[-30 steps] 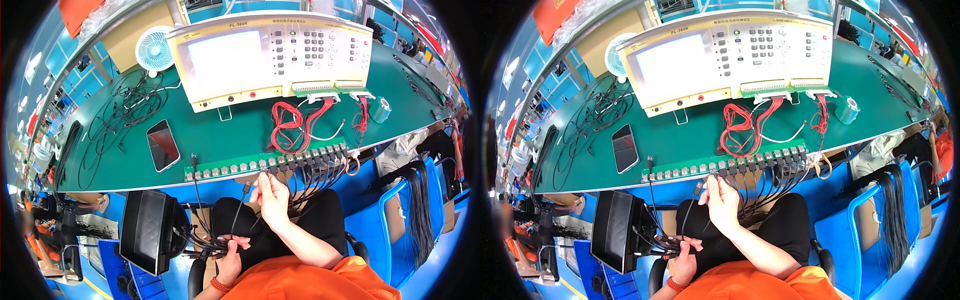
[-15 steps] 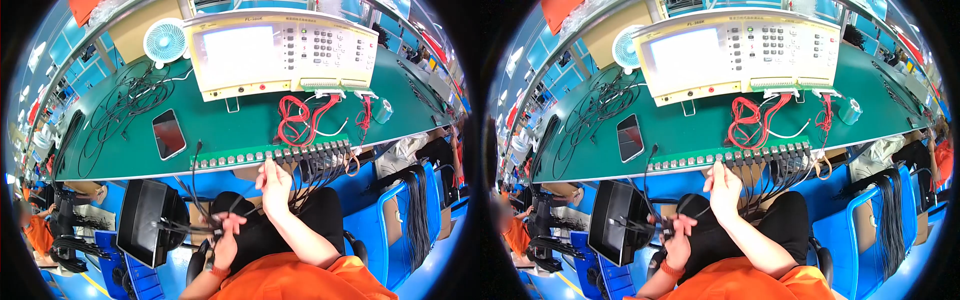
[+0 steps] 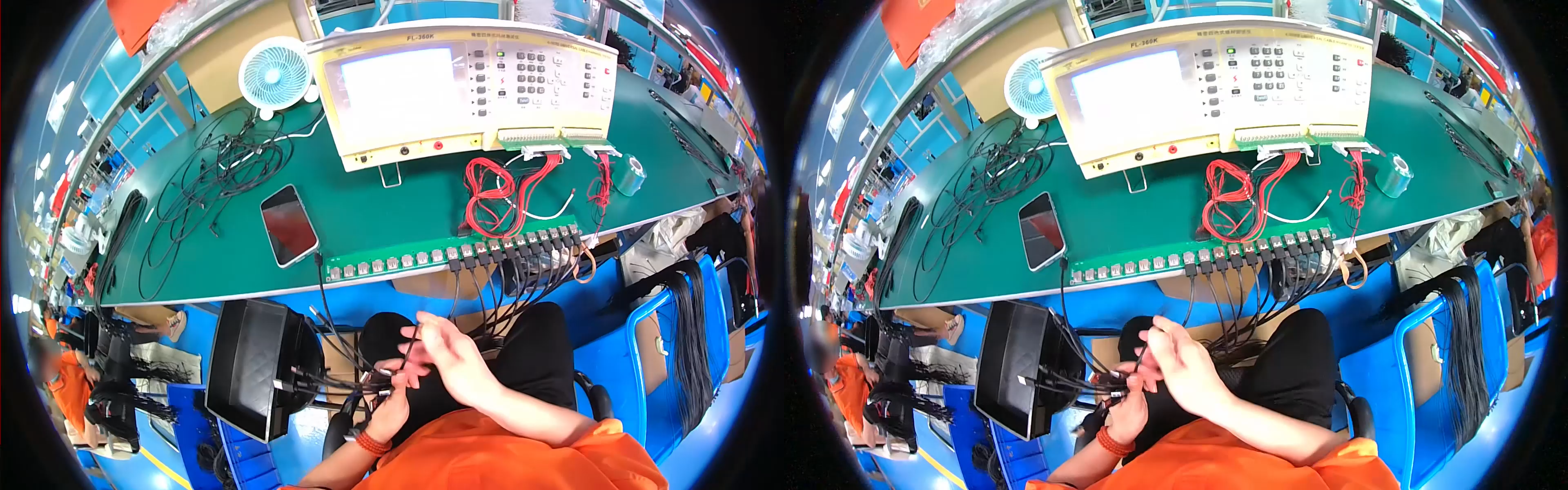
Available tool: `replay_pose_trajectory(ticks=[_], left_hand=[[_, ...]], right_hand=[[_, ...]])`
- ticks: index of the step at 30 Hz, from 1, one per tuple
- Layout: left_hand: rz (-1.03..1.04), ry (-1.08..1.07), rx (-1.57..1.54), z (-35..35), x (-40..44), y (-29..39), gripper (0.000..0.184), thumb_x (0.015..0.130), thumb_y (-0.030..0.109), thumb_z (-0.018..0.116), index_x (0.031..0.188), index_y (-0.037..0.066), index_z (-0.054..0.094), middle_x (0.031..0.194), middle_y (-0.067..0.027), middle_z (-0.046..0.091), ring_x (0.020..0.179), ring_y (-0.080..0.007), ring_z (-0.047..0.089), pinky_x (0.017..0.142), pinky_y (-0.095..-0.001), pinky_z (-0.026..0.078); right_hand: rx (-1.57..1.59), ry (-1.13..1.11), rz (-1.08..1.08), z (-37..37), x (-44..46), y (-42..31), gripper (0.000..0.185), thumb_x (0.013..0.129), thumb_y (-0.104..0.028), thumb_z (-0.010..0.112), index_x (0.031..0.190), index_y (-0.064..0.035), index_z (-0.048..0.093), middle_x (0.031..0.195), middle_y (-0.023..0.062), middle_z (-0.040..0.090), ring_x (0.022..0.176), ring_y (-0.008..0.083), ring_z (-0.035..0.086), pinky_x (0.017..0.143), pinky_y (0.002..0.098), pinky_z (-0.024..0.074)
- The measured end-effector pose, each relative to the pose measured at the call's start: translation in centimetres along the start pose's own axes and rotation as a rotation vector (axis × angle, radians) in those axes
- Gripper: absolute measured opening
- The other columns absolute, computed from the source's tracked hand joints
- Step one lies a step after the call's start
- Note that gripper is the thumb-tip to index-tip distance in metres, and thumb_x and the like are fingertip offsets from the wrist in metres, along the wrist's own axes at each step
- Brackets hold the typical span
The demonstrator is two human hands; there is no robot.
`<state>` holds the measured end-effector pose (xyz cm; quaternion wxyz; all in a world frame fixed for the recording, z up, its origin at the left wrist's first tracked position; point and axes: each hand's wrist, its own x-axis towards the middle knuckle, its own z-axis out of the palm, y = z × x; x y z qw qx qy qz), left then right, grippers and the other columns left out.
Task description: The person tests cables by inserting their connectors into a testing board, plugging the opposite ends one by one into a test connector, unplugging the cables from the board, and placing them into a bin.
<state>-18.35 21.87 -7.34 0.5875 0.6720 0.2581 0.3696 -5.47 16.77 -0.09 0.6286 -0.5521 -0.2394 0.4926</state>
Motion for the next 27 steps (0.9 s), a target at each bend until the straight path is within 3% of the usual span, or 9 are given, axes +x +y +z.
replay_pose_trajectory(ticks=[3, 4, 5, 7, 8, 12, 16, 20, 27], left_hand=[[-0.068, -0.042, 0.007, 0.1, -0.2, 2.4, 0.029, 0.092, 0.026, 0.044, 0.084, 0.0, 0.051, 0.073, -0.0052, 0.057, 0.063, -0.0097, 0.049, 0.06, -0.0225, 0.041], [-0.098, -0.006, -0.017, 0.3, -0.6, 2.0, 0.027, 0.092, 0.025, 0.044, 0.086, 0.0, 0.05, 0.072, -0.0054, 0.057, 0.063, -0.0106, 0.05, 0.06, -0.0228, 0.041], [-0.096, -0.01, -0.022, 0.6, -0.9, 1.9, 0.027, 0.092, 0.025, 0.044, 0.086, 0.0, 0.05, 0.072, -0.0054, 0.057, 0.063, -0.0106, 0.05, 0.06, -0.0228, 0.041], [-0.15, 0.045, -0.187, 1.0, -1.5, 1.8, 0.026, 0.092, 0.024, 0.044, 0.087, -0.001, 0.049, 0.072, -0.0059, 0.056, 0.062, -0.0114, 0.051, 0.06, -0.0231, 0.042], [-0.18, 0.006, -0.156, 0.5, -1.7, 1.3, 0.025, 0.092, 0.023, 0.045, 0.09, -0.001, 0.049, 0.077, -0.0067, 0.056, 0.069, -0.0131, 0.053, 0.065, -0.0252, 0.043], [0.06, 0.184, -0.168, 0.8, -0.3, 0.6, 0.022, 0.089, 0.018, 0.05, 0.093, -0.004, 0.055, 0.102, -0.0122, 0.058, 0.088, -0.0169, 0.056, 0.08, -0.032, 0.044], [-0.057, 0.165, -0.282, -0.3, -0.1, 1.3, 0.037, 0.091, 0.031, 0.045, 0.102, -0.004, 0.052, 0.086, -0.0126, 0.063, 0.072, -0.0132, 0.056, 0.073, -0.0276, 0.045], [-0.063, 0.007, -0.23, -0.7, -0.3, 1.7, 0.044, 0.091, 0.035, 0.044, 0.113, -0.002, 0.048, 0.088, -0.011, 0.063, 0.061, -0.0083, 0.044, 0.063, -0.0228, 0.041], [-0.088, -0.021, -0.211, -0.6, 0.1, 2.5, 0.043, 0.092, 0.032, 0.043, 0.117, -0.002, 0.046, 0.088, -0.0093, 0.063, 0.063, -0.0071, 0.046, 0.065, -0.0217, 0.041]], right_hand=[[0.531, 0.01, 0.086, 1.4, 2.1, -0.2, 0.056, 0.092, -0.032, 0.041, 0.128, 0.0067, 0.021, 0.12, 0.0204, 0.047, 0.11, 0.0256, 0.049, 0.097, 0.0369, 0.0366], [0.637, 0.102, 0.033, 2.2, 2.5, -0.5, 0.051, 0.092, -0.032, 0.042, 0.124, 0.0053, 0.031, 0.103, 0.0128, 0.054, 0.094, 0.0186, 0.054, 0.084, 0.0291, 0.0431], [0.634, 0.106, 0.028, 2.1, 2.8, -0.3, 0.051, 0.092, -0.032, 0.042, 0.124, 0.0053, 0.031, 0.103, 0.0128, 0.054, 0.094, 0.0186, 0.054, 0.084, 0.0291, 0.0431], [0.761, -0.005, -0.039, 1.9, 3.6, -0.1, 0.042, 0.092, -0.032, 0.042, 0.115, 0.0039, 0.043, 0.077, 0.0014, 0.048, 0.065, 0.0082, 0.045, 0.058, 0.0203, 0.0383], [0.686, 0.076, -0.018, 2.7, 3.1, -1.4, 0.037, 0.093, -0.034, 0.04, 0.102, 0.0, 0.053, 0.062, -0.0051, 0.032, 0.051, 0.0042, 0.024, 0.045, 0.0195, 0.0216], [0.397, 0.228, -0.198, 1.9, 4.5, 0.1, 0.037, 0.094, -0.036, 0.036, 0.089, -0.0051, 0.056, 0.057, -0.0078, 0.03, 0.047, 0.0024, 0.022, 0.042, 0.0191, 0.0179], [0.209, 0.329, -0.334, -0.2, 6.1, 1.6, 0.039, 0.094, -0.033, 0.038, 0.08, -0.004, 0.059, 0.059, -0.0053, 0.036, 0.052, 0.0044, 0.029, 0.047, 0.0201, 0.0231], [0.158, 0.326, -0.299, -0.8, 6.0, 1.6, 0.039, 0.094, -0.032, 0.037, 0.079, -0.0033, 0.059, 0.057, -0.0045, 0.037, 0.052, 0.0043, 0.031, 0.047, 0.0207, 0.0253], [0.106, 0.331, -0.311, -0.7, 6.2, 1.4, 0.038, 0.094, -0.032, 0.038, 0.077, -0.003, 0.056, 0.054, -0.004, 0.039, 0.05, 0.004, 0.033, 0.047, 0.0194, 0.0236]])
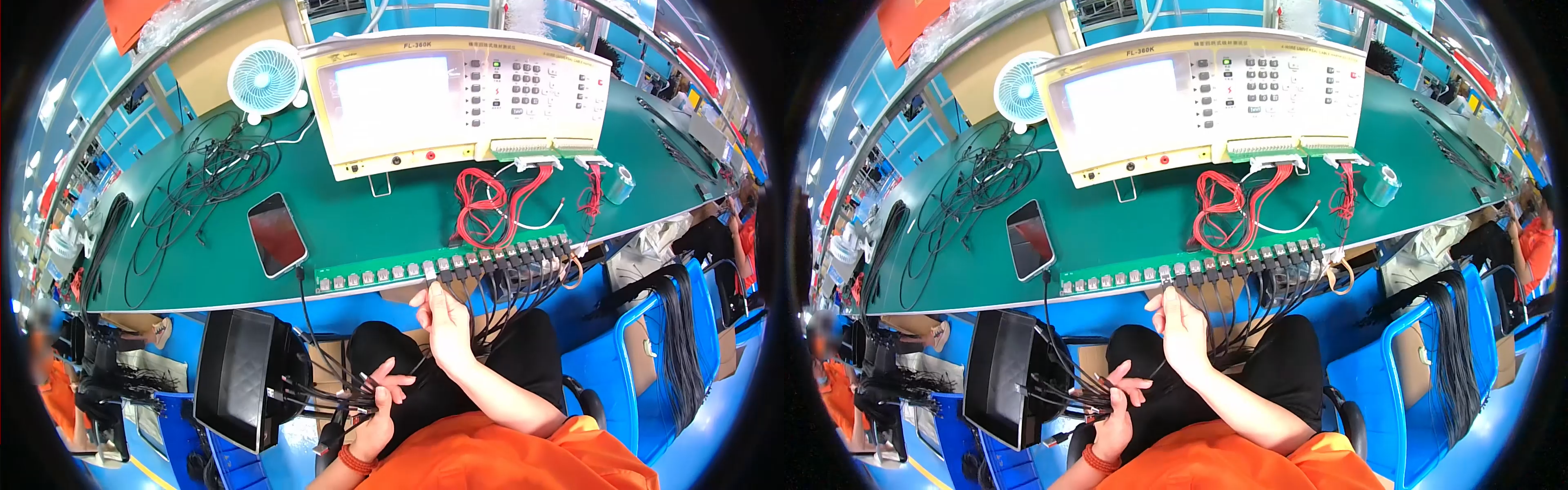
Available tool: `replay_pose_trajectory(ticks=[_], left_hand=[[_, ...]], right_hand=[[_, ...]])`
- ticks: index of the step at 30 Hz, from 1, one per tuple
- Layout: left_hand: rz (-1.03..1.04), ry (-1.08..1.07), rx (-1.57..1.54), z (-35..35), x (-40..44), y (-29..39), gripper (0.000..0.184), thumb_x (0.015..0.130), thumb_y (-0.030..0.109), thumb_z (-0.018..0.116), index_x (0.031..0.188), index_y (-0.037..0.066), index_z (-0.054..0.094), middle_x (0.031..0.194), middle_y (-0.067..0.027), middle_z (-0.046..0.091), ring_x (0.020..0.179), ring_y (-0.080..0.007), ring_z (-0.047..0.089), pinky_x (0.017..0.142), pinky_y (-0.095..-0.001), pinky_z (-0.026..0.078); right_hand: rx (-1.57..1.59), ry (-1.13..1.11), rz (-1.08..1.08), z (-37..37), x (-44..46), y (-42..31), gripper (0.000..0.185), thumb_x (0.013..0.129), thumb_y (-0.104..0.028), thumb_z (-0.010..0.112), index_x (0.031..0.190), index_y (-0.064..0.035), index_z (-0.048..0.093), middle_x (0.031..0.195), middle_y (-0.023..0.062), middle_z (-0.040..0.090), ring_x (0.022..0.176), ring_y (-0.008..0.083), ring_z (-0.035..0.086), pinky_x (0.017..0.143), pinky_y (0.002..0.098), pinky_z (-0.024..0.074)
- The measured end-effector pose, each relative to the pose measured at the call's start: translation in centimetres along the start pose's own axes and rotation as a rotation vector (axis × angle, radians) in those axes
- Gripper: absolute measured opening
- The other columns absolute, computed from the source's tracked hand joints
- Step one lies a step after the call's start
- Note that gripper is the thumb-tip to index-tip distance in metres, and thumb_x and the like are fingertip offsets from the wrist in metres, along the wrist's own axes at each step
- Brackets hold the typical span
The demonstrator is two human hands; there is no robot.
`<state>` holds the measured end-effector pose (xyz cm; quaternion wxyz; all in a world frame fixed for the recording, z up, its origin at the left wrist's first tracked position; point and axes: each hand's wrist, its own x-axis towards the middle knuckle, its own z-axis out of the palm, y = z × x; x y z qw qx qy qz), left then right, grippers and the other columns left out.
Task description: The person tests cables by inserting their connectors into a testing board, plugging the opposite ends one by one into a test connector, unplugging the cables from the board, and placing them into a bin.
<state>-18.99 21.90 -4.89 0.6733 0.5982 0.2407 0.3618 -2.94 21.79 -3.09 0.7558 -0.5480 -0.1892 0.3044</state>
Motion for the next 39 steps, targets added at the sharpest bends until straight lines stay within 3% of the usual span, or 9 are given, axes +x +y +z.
replay_pose_trajectory(ticks=[10, 13, 14, 16, 20, 23, 26, 31, 39], left_hand=[[-0.204, 0.039, 0.05, 0.1, 0.1, 0.7, 0.03, 0.094, 0.02, 0.039, 0.091, -0.005, 0.055, 0.068, -0.0082, 0.059, 0.058, -0.0093, 0.048, 0.058, -0.0225, 0.04], [-0.179, 0.056, 0.026, 0.2, 0.3, 1.1, 0.028, 0.093, 0.021, 0.041, 0.09, -0.002, 0.057, 0.067, -0.0061, 0.06, 0.056, -0.0063, 0.046, 0.055, -0.0204, 0.039], [-0.169, 0.076, -0.024, 0.3, 0.4, 1.0, 0.025, 0.092, 0.018, 0.044, 0.089, -0.002, 0.059, 0.066, -0.0045, 0.061, 0.054, -0.004, 0.045, 0.052, -0.0188, 0.039], [-0.159, 0.066, -0.023, 0.5, 0.2, 0.7, 0.026, 0.093, 0.018, 0.043, 0.089, -0.002, 0.059, 0.068, -0.0044, 0.061, 0.055, -0.0042, 0.046, 0.052, -0.0192, 0.039], [0.035, 0.091, 0.286, 0.2, -0.4, 0.0, 0.018, 0.09, 0.008, 0.043, 0.096, -0.003, 0.057, 0.084, -0.0062, 0.06, 0.07, -0.0112, 0.053, 0.065, -0.0256, 0.043], [0.163, 0.174, 0.282, -0.5, 0.7, 0.0, 0.024, 0.091, 0.008, 0.04, 0.102, -0.006, 0.055, 0.095, -0.0094, 0.061, 0.089, -0.0157, 0.056, 0.081, -0.0284, 0.043], [-0.137, 0.145, 0.057, -1.1, -0.2, 1.4, 0.025, 0.093, 0.017, 0.038, 0.101, -0.003, 0.05, 0.077, -0.0049, 0.058, 0.06, -0.0085, 0.048, 0.057, -0.0204, 0.04], [-0.038, 0.099, 0.033, -0.3, -0.4, 1.4, 0.027, 0.094, 0.024, 0.038, 0.106, 0.0, 0.037, 0.069, -0.0043, 0.053, 0.052, -0.0036, 0.039, 0.049, -0.0169, 0.032], [-0.034, 0.113, 0.034, -0.8, -0.9, 0.7, 0.039, 0.092, 0.035, 0.04, 0.097, -0.003, 0.05, 0.071, -0.0041, 0.055, 0.053, -0.0051, 0.042, 0.051, -0.0188, 0.035]], right_hand=[[0.038, -0.05, 0.028, 0.1, 0.7, -0.8, 0.035, 0.095, -0.029, 0.037, 0.089, -0.0002, 0.057, 0.064, 0.0001, 0.052, 0.055, 0.0054, 0.045, 0.05, 0.0192, 0.0344], [-0.602, -0.027, -0.427, -0.6, -3.4, -2.1, 0.04, 0.084, -0.013, 0.056, 0.118, 0.0056, 0.044, 0.109, 0.0181, 0.053, 0.089, 0.0236, 0.056, 0.077, 0.0324, 0.0462], [-1.029, 0.001, -0.815, -0.7, -4.8, -4.0, 0.047, 0.074, -0.01, 0.063, 0.115, 0.0065, 0.047, 0.116, 0.0201, 0.049, 0.097, 0.0303, 0.054, 0.082, 0.0374, 0.0445], [-1.103, -0.061, -0.961, -0.2, -7.0, -5.7, 0.045, 0.071, -0.011, 0.065, 0.109, 0.0082, 0.051, 0.116, 0.0198, 0.05, 0.098, 0.0317, 0.054, 0.085, 0.0388, 0.0433], [-0.76, -0.584, -0.28, 0.4, -5.6, -3.9, 0.009, 0.078, -0.007, 0.058, 0.078, 0.0006, 0.063, 0.09, 0.0165, 0.061, 0.084, 0.0254, 0.062, 0.076, 0.033, 0.0483], [-0.305, -0.306, -0.129, 2.3, -4.0, -3.6, 0.023, 0.091, -0.015, 0.042, 0.085, 0.0034, 0.054, 0.085, 0.0138, 0.062, 0.083, 0.0204, 0.062, 0.072, 0.0307, 0.0508], [0.195, -0.136, 0.146, 1.9, -0.9, 0.1, 0.036, 0.094, -0.032, 0.036, 0.077, -0.003, 0.05, 0.062, 0.002, 0.049, 0.055, 0.0096, 0.051, 0.055, 0.0238, 0.0483], [-0.08, -0.037, 0.094, 1.8, -0.4, -0.6, 0.035, 0.093, -0.033, 0.04, 0.074, -0.0051, 0.05, 0.053, -0.0021, 0.042, 0.042, 0.0049, 0.037, 0.041, 0.0185, 0.0354], [-0.157, -0.03, -0.045, 0.8, 0.4, 0.2, 0.035, 0.092, -0.028, 0.045, 0.068, -0.0052, 0.054, 0.05, -0.0065, 0.036, 0.043, 0.0017, 0.029, 0.04, 0.0187, 0.0209]])
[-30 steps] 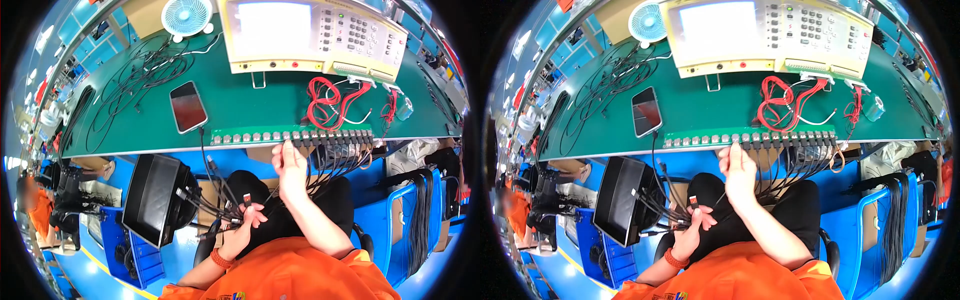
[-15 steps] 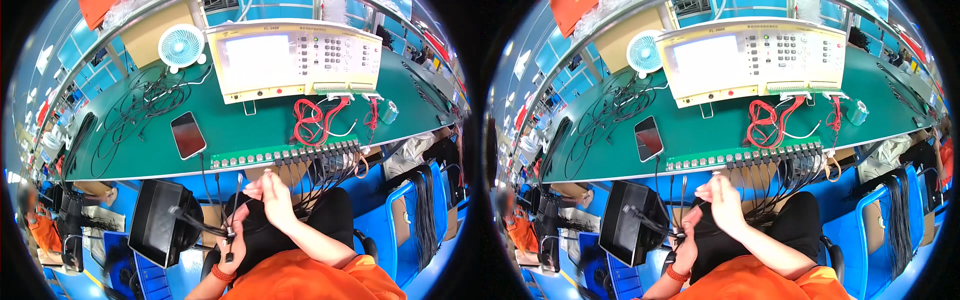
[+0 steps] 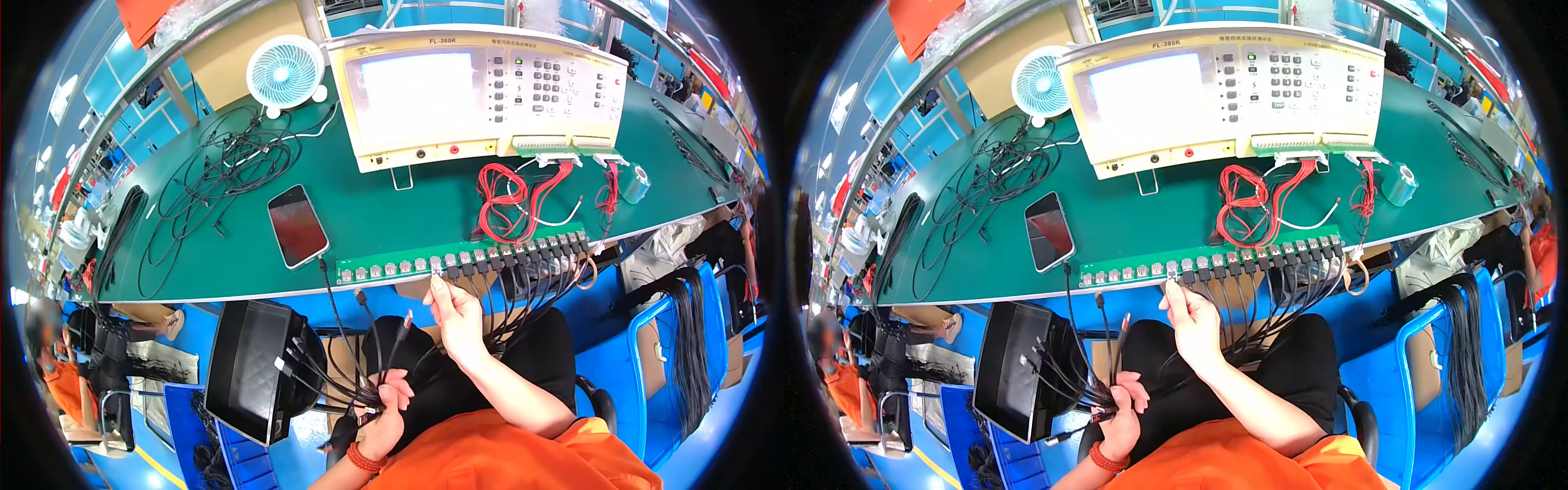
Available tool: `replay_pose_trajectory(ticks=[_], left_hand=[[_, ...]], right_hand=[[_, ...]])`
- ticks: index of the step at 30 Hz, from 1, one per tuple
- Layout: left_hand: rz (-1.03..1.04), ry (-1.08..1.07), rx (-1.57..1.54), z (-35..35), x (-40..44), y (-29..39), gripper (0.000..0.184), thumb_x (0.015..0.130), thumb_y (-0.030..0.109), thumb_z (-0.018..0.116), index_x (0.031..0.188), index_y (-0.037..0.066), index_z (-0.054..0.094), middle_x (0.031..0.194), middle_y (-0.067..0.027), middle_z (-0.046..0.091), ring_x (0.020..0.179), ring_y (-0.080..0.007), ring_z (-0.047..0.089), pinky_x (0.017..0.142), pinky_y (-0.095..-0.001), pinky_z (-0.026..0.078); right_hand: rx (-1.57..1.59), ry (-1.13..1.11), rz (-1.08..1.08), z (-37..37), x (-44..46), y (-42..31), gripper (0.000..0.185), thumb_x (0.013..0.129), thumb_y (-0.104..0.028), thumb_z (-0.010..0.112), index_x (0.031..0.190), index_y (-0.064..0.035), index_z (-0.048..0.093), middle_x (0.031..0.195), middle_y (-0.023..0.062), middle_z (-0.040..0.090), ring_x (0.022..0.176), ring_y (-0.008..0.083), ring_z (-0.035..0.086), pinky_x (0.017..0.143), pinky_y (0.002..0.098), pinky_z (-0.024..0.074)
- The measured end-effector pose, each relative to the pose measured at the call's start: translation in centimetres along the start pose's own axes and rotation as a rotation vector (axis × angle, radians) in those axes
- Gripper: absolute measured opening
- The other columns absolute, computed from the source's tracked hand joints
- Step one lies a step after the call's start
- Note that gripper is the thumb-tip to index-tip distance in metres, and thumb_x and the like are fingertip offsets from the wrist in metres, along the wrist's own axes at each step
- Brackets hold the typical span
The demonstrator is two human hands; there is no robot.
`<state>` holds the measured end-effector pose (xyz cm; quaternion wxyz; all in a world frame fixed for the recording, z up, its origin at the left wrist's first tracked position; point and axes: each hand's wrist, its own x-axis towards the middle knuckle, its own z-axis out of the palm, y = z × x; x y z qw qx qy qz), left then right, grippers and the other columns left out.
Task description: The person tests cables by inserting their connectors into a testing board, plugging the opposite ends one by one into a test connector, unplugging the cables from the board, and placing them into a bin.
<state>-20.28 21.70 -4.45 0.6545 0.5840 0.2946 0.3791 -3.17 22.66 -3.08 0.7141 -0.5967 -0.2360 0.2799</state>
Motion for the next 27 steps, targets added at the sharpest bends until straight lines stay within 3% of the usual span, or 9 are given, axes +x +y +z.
replay_pose_trajectory(ticks=[6, 11, 15, 17, 19, 20, 21, 24, 27], left_hand=[[-0.076, -0.052, 0.064, 0.4, -0.1, 0.6, 0.04, 0.092, 0.037, 0.04, 0.095, -0.001, 0.052, 0.067, -0.0026, 0.056, 0.056, -0.0046, 0.043, 0.053, -0.0185, 0.036], [-0.039, -0.022, 0.079, 0.3, 0.3, 0.5, 0.04, 0.093, 0.04, 0.033, 0.099, 0.0, 0.039, 0.056, -0.0073, 0.051, 0.041, -0.0076, 0.039, 0.041, -0.0194, 0.033], [-0.044, 0.04, -0.062, 0.4, 0.6, 0.3, 0.034, 0.093, 0.036, 0.039, 0.089, 0.002, 0.043, 0.057, -0.0082, 0.051, 0.042, -0.0093, 0.04, 0.041, -0.0213, 0.033], [-0.049, 0.031, -0.111, 0.3, 0.9, 0.2, 0.033, 0.092, 0.036, 0.04, 0.087, 0.003, 0.043, 0.058, -0.008, 0.051, 0.043, -0.0091, 0.04, 0.042, -0.0208, 0.033], [-0.155, 0.05, -0.176, 0.4, 1.0, 1.0, 0.033, 0.093, 0.034, 0.039, 0.082, 0.004, 0.044, 0.057, -0.0046, 0.047, 0.047, -0.0076, 0.038, 0.044, -0.0199, 0.03], [-0.122, 0.036, -0.173, 0.2, 1.2, 0.8, 0.032, 0.093, 0.033, 0.039, 0.08, 0.004, 0.044, 0.057, -0.0035, 0.045, 0.046, -0.0072, 0.037, 0.044, -0.0199, 0.03], [-0.081, 0.018, -0.167, 0.0, 1.4, 0.6, 0.032, 0.094, 0.032, 0.038, 0.079, 0.005, 0.044, 0.056, -0.0024, 0.044, 0.046, -0.0069, 0.035, 0.044, -0.0199, 0.029], [-0.124, 0.015, -0.272, 0.1, 1.4, 0.5, 0.023, 0.093, 0.023, 0.041, 0.08, 0.005, 0.046, 0.061, 0.0003, 0.042, 0.05, -0.0058, 0.034, 0.046, -0.0193, 0.029], [-0.155, 0.078, -0.432, 0.3, 1.0, -0.1, 0.001, 0.086, 0.002, 0.051, 0.086, 0.003, 0.051, 0.074, 0.0005, 0.049, 0.067, -0.0058, 0.046, 0.058, -0.0207, 0.039]], right_hand=[[0.32, 0.048, 0.123, 1.0, 0.1, -1.3, 0.036, 0.09, -0.028, 0.05, 0.063, -0.0038, 0.055, 0.048, -0.0081, 0.032, 0.043, 0.0013, 0.024, 0.041, 0.0203, 0.0167], [0.417, 0.203, 0.084, 2.7, 0.6, -1.1, 0.038, 0.09, -0.029, 0.05, 0.061, -0.0037, 0.053, 0.047, -0.0074, 0.031, 0.042, 0.0021, 0.024, 0.041, 0.0209, 0.016], [0.282, 0.13, 0.049, 2.0, 0.4, -0.7, 0.037, 0.089, -0.035, 0.049, 0.068, -0.0057, 0.056, 0.055, -0.0042, 0.045, 0.047, 0.0039, 0.037, 0.045, 0.0187, 0.0286], [0.117, -0.011, 0.054, 0.4, -0.5, -1.1, 0.03, 0.09, -0.026, 0.049, 0.097, 0.0027, 0.055, 0.081, 0.009, 0.059, 0.072, 0.0147, 0.057, 0.067, 0.0247, 0.0449], [-0.635, 0.031, -0.441, -0.9, -3.3, -0.9, 0.035, 0.084, -0.016, 0.056, 0.112, 0.0049, 0.048, 0.104, 0.0194, 0.055, 0.093, 0.0263, 0.056, 0.08, 0.033, 0.0443], [-0.762, 0.012, -0.654, -0.9, -4.8, -2.6, 0.049, 0.078, -0.01, 0.062, 0.119, 0.0055, 0.041, 0.116, 0.0248, 0.046, 0.104, 0.0337, 0.05, 0.088, 0.0377, 0.0407], [-0.753, 0.076, -0.755, -0.5, -6.0, -3.4, 0.04, 0.073, -0.009, 0.066, 0.109, 0.0017, 0.052, 0.106, 0.0177, 0.055, 0.095, 0.0299, 0.055, 0.082, 0.0351, 0.0443], [-0.705, -0.267, -0.707, -1.2, -7.8, -3.2, 0.018, 0.062, -0.014, 0.074, 0.077, -0.01, 0.065, 0.082, 0.0029, 0.061, 0.072, 0.0185, 0.057, 0.061, 0.0273, 0.0453], [-0.724, -0.255, -0.658, 0.5, -7.9, -3.8, 0.021, 0.059, -0.02, 0.076, 0.075, -0.0109, 0.065, 0.071, 0.0008, 0.058, 0.063, 0.0173, 0.052, 0.056, 0.0267, 0.0436]])
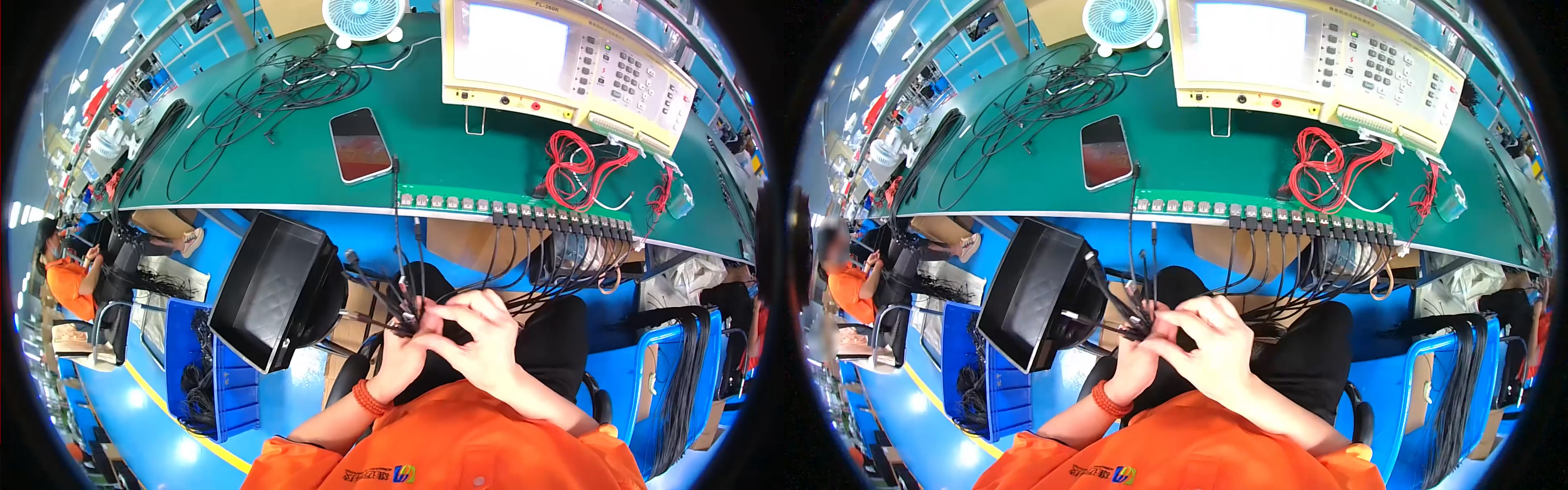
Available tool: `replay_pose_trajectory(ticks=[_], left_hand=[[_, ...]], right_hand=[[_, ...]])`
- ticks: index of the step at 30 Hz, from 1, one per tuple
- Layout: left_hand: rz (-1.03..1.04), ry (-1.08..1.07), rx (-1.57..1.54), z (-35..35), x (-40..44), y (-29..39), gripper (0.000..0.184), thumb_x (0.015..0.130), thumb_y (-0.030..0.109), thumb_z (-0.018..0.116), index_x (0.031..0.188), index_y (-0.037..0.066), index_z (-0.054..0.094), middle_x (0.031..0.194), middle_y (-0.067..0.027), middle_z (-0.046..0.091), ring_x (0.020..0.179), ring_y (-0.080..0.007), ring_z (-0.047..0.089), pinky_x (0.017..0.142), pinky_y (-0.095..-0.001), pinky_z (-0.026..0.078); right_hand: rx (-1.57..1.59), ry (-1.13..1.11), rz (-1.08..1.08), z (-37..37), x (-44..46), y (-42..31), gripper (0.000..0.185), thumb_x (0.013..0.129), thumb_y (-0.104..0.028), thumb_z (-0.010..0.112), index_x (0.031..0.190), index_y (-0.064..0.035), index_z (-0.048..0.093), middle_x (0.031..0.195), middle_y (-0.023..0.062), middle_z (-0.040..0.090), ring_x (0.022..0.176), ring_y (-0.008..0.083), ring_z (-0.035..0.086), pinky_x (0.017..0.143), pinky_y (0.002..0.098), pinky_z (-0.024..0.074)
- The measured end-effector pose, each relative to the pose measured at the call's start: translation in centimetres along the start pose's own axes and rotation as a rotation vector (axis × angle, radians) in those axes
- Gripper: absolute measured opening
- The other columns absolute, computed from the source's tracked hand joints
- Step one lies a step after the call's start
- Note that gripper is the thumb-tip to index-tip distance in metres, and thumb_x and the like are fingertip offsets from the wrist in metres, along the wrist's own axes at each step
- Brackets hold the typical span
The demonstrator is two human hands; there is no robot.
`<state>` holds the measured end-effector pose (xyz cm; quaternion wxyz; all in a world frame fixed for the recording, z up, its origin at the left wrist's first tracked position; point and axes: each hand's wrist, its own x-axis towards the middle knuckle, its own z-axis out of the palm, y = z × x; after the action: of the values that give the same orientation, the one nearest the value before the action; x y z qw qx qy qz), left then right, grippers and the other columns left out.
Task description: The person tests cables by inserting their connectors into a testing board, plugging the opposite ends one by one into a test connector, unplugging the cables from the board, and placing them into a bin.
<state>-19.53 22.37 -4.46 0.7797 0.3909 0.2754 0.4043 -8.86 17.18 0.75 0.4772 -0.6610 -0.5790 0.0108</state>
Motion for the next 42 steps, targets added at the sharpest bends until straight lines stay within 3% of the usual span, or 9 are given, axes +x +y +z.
replay_pose_trajectory(ticks=[4, 8, 11, 16, 18, 21, 24, 25, 42], left_hand=[[0.065, -0.228, 0.425, -1.3, 0.7, 0.5, 0.015, 0.079, -0.002, 0.054, 0.094, 0.001, 0.053, 0.078, -0.0007, 0.053, 0.071, -0.0077, 0.049, 0.063, -0.0226, 0.042], [0.073, -0.297, 0.06, -0.6, 1.1, 1.2, 0.014, 0.089, 0.013, 0.05, 0.095, 0.001, 0.051, 0.085, -0.0072, 0.056, 0.072, -0.0133, 0.052, 0.072, -0.0278, 0.043], [0.121, -0.246, 0.162, -0.8, 1.1, 1.4, 0.016, 0.088, 0.013, 0.052, 0.097, 0.001, 0.049, 0.087, -0.0079, 0.055, 0.072, -0.0142, 0.053, 0.071, -0.0279, 0.044], [0.159, -0.14, 0.184, -0.1, 0.4, 1.2, 0.012, 0.088, 0.006, 0.051, 0.099, 0.001, 0.048, 0.081, -0.0059, 0.055, 0.067, -0.0121, 0.052, 0.065, -0.0249, 0.043], [0.198, -0.109, 0.372, -0.5, 0.4, 1.3, 0.008, 0.089, 0.004, 0.047, 0.094, 0.0, 0.052, 0.079, -0.0052, 0.056, 0.07, -0.0119, 0.053, 0.066, -0.0247, 0.043], [0.442, 0.076, 0.46, -0.6, 1.2, 1.0, 0.016, 0.09, 0.005, 0.043, 0.085, -0.001, 0.058, 0.082, -0.0054, 0.057, 0.079, -0.0136, 0.057, 0.076, -0.0259, 0.044], [0.372, 0.188, 0.19, -1.6, 0.4, 1.5, 0.017, 0.092, 0.012, 0.042, 0.085, 0.001, 0.053, 0.06, -0.0041, 0.053, 0.053, -0.0094, 0.048, 0.056, -0.0229, 0.04], [0.321, 0.186, 0.153, -1.3, -0.5, 1.8, 0.016, 0.092, 0.014, 0.042, 0.089, 0.002, 0.051, 0.056, -0.0039, 0.051, 0.047, -0.008, 0.043, 0.05, -0.021, 0.036], [0.139, -0.004, 0.473, -1.3, -1.5, 0.6, 0.019, 0.093, 0.013, 0.041, 0.093, -0.005, 0.049, 0.067, -0.0096, 0.061, 0.047, -0.007, 0.045, 0.047, -0.0201, 0.038]], right_hand=[[0.164, -0.064, 0.03, 1.0, 0.8, 0.6, 0.02, 0.061, -0.016, 0.075, 0.076, -0.0078, 0.065, 0.069, 0.0025, 0.056, 0.063, 0.0183, 0.052, 0.056, 0.0272, 0.0436], [0.708, 0.044, 0.502, 1.8, 0.2, 2.1, 0.009, 0.071, -0.006, 0.069, 0.073, -0.0024, 0.061, 0.071, 0.0034, 0.059, 0.068, 0.0127, 0.054, 0.063, 0.0284, 0.0438], [0.889, 0.082, 0.506, 1.9, -0.1, 3.1, 0.007, 0.074, -0.004, 0.067, 0.077, -0.0003, 0.061, 0.069, 0.0036, 0.059, 0.068, 0.0114, 0.054, 0.064, 0.0276, 0.0445], [0.89, 0.116, 0.467, 2.8, -0.1, 1.8, 0.008, 0.078, -0.006, 0.063, 0.08, 0.0014, 0.064, 0.066, 0.0044, 0.057, 0.056, 0.0072, 0.051, 0.055, 0.021, 0.042], [0.68, -0.204, 0.531, 3.2, -1.1, 2.7, 0.012, 0.084, -0.008, 0.056, 0.089, 0.0017, 0.062, 0.069, 0.0054, 0.057, 0.058, 0.0057, 0.053, 0.056, 0.0208, 0.0435], [0.801, 0.117, 0.428, 4.1, -0.2, 3.3, 0.01, 0.087, -0.009, 0.053, 0.088, -0.0001, 0.059, 0.078, 0.0069, 0.061, 0.069, 0.0098, 0.057, 0.065, 0.0226, 0.0461], [1.359, 0.312, 0.523, 0.7, 3.5, 2.1, 0.024, 0.094, -0.024, 0.041, 0.081, -0.0044, 0.046, 0.065, -0.0007, 0.046, 0.05, 0.005, 0.04, 0.044, 0.0186, 0.0317], [1.236, 0.276, 0.55, 1.0, 4.1, 1.8, 0.029, 0.094, -0.031, 0.039, 0.078, -0.0072, 0.046, 0.059, -0.0034, 0.036, 0.045, 0.003, 0.027, 0.04, 0.019, 0.0184], [0.726, 0.297, 0.566, 4.3, 3.8, 6.1, 0.027, 0.094, -0.025, 0.041, 0.085, -0.003, 0.053, 0.053, 0.0001, 0.048, 0.049, 0.0048, 0.042, 0.048, 0.019, 0.0299]])
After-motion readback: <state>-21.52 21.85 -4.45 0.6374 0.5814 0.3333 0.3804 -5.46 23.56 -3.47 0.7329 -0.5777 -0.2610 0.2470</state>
